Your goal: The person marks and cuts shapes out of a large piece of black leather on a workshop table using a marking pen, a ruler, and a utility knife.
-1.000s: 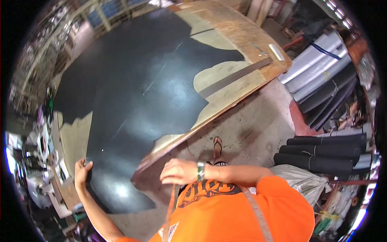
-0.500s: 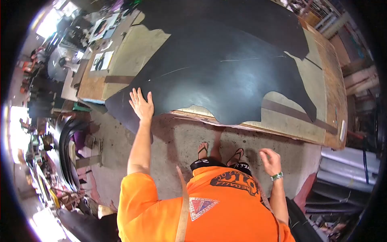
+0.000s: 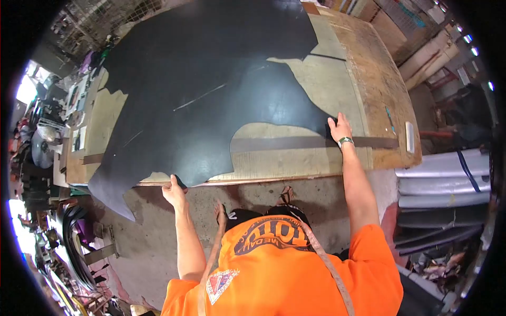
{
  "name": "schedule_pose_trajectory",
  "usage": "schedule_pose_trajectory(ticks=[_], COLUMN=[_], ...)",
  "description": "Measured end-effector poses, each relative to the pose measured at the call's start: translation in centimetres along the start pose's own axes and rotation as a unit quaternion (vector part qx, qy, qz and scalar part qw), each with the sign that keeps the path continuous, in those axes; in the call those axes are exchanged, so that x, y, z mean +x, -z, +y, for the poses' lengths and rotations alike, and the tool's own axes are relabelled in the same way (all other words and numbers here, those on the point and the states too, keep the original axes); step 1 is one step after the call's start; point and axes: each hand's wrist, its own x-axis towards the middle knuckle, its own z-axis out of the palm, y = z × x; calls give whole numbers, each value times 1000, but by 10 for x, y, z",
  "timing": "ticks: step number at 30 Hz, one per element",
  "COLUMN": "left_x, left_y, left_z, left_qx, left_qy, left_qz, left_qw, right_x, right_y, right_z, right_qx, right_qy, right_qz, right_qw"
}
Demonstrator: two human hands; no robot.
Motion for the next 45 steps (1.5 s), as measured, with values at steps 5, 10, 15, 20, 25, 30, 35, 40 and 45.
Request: schedule_pose_trajectory(ticks=[5, 10, 15, 20, 25, 30, 35, 40, 45], left_x=[-14, 25, -20, -30, -32, -83, -149, -189, -202], left_y=[-9, -5, 11, 13, 13, -9, -59, -90, -67], left_z=[24, -10, 28, -31, -41, -46, -69, -32, -50], left_qx=[-9, 74, 82, 27, -195, -357, -424, -385, -318], left_qy=[89, 25, -88, -80, -13, 189, 239, 142, 104], left_qz=[47, 78, 40, -19, -134, -124, -95, -12, -13], left_qw=[995, 994, 992, 996, 972, 907, 868, 912, 942], right_x=[39, 39, -40, -111, -135, -71, 34, 43, 49], right_y=[-17, -8, 39, 40, 90, 122, 123, 128, 158], right_z=[-9, 9, 49, 118, 114, 156, 265, 303, 245], right_qx=[-124, -58, 48, 1, 44, 75, -54, -79, -100], right_qy=[73, 108, 130, 0, -4, 85, 89, 238, 231], right_qz=[-4, -96, -64, -104, -136, 41, -115, -202, -254], right_qw=[990, 988, 988, 995, 990, 993, 988, 947, 934])
